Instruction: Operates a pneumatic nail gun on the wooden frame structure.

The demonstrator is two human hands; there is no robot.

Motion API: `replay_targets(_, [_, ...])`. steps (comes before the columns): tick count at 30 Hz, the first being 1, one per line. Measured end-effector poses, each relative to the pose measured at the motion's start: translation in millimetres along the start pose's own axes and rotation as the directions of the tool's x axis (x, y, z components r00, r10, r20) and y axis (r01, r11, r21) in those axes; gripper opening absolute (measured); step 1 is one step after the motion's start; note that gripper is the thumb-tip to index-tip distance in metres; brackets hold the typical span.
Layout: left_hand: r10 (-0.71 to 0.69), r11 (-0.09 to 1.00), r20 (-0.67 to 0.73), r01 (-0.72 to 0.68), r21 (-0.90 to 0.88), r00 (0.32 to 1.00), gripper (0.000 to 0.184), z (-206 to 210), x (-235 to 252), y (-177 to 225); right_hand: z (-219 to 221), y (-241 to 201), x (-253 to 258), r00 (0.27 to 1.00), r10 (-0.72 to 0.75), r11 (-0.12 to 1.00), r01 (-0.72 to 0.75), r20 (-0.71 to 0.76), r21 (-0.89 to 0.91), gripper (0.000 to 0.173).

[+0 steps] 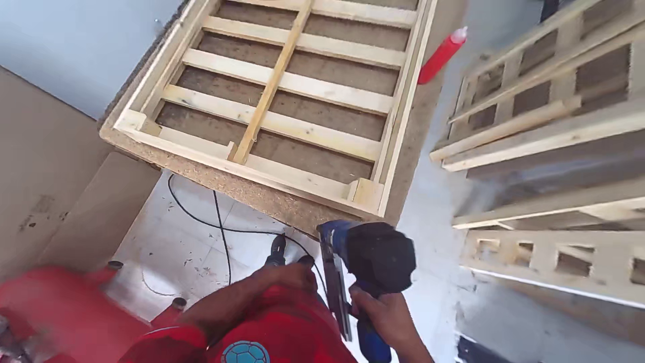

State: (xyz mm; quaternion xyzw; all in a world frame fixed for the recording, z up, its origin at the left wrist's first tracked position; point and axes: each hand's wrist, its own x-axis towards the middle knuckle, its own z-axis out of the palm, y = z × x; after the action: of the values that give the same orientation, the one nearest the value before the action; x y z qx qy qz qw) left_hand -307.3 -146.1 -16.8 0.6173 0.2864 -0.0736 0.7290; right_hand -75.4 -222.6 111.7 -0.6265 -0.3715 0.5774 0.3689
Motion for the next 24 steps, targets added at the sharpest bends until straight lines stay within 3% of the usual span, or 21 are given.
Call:
replay_targets(1, [0.025, 0.995, 0.061, -0.031, 0.095, 0.998, 0.024, 10.7, -1.2, 1.0, 4.1, -10.5, 2.7, 0.999, -0.047, 0.995, 0.047, 0.001, 0.087, 0.024])
replay_targets(3, [0.110, 0.985, 0.119, -0.125, 0.123, 0.987, 0.026, 32.2, -4.8, 7.6, 10.2, -32.1, 11.5, 0.989, -0.146, 0.969, 0.145, -0.005, 0.201, 0.031])
replay_targets(7, [0.165, 0.963, 0.258, -0.212, 0.166, 0.952, 0.046, 50.2, -12.4, 31.2, 20.9, -73.2, 22.9, 0.931, -0.360, 0.904, 0.366, -0.067, 0.221, 0.035])
replay_targets(11, [0.288, 0.932, 0.272, -0.334, 0.143, 0.918, 0.046, 45.1, -27.7, 29.2, 37.5, -103.4, 13.2, 0.834, -0.531, 0.784, 0.551, -0.154, 0.286, 0.029])
replay_targets(15, [0.381, 0.905, 0.315, -0.420, 0.064, 0.869, 0.039, 41.0, -42.6, 22.4, 48.8, -122.8, -8.2, 0.777, -0.577, 0.704, 0.629, -0.252, 0.329, 0.032])
replay_targets(20, [0.425, 0.884, 0.437, -0.467, -0.011, 0.793, 0.028, 55.4, -32.4, 12.2, 30.5, -119.8, -32.6, 0.741, -0.611, 0.652, 0.671, -0.281, 0.353, 0.032])
replay_targets(24, [0.301, 0.919, 0.421, -0.378, 0.111, 0.856, 0.029, 67.2, -13.3, 13.7, -1.8, -109.3, -50.1, 0.703, -0.610, 0.625, 0.711, -0.366, 0.324, 0.027])
